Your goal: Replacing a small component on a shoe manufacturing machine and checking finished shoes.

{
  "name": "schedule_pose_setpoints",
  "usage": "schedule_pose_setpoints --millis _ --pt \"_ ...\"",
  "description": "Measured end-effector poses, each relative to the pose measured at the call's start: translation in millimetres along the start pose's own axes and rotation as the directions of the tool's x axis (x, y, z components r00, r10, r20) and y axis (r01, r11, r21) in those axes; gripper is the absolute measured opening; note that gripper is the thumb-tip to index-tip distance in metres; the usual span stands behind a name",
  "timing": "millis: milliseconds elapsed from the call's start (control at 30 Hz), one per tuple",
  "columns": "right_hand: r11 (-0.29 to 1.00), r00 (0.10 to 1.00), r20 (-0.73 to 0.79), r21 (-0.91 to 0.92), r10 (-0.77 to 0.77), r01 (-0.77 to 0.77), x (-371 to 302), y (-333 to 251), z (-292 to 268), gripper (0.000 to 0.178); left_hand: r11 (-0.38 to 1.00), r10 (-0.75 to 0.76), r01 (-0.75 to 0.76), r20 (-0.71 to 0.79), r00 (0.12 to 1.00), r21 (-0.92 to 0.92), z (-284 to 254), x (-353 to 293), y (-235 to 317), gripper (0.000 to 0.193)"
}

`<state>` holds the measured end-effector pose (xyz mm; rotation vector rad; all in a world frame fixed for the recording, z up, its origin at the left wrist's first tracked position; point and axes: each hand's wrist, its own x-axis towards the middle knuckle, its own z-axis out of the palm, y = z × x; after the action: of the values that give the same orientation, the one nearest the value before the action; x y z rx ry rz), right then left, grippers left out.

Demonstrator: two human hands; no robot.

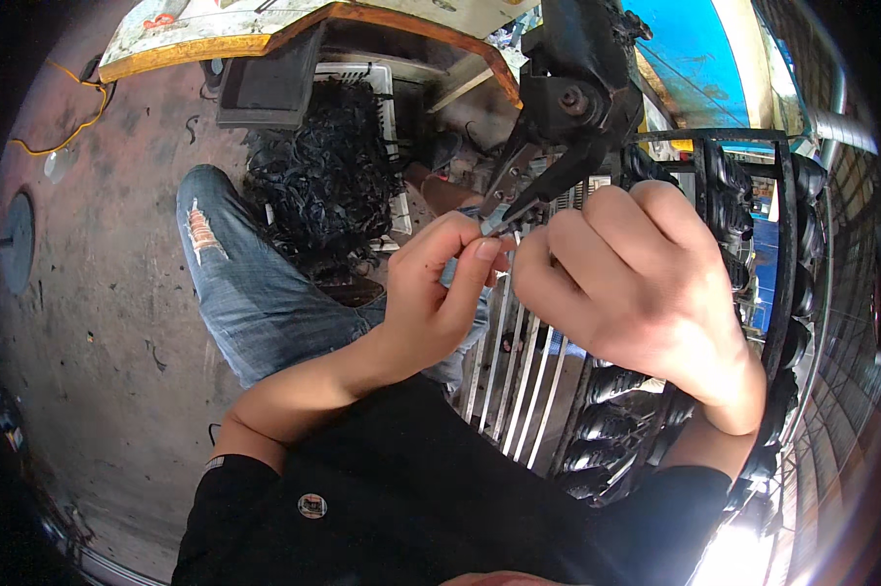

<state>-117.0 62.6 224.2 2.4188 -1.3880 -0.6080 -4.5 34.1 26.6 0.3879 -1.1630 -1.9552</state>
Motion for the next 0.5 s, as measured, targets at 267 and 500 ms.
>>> schedule_pose_setpoints --millis 267,500 --pt "0.951 0.979 -0.145 0.295 0.145 -0.097 -9 -1 31 0.015 1.0 0.024 -0.024 0.018 1.0 0.001 -3 0 -6 0.016" --pt "0.52 0.803 -0.118 0.814 0.584 -0.259 -27 -60 85 0.016 0.999 -0.009 0.006 0.052 0.999 0.047 -8 0 -4 0.015"
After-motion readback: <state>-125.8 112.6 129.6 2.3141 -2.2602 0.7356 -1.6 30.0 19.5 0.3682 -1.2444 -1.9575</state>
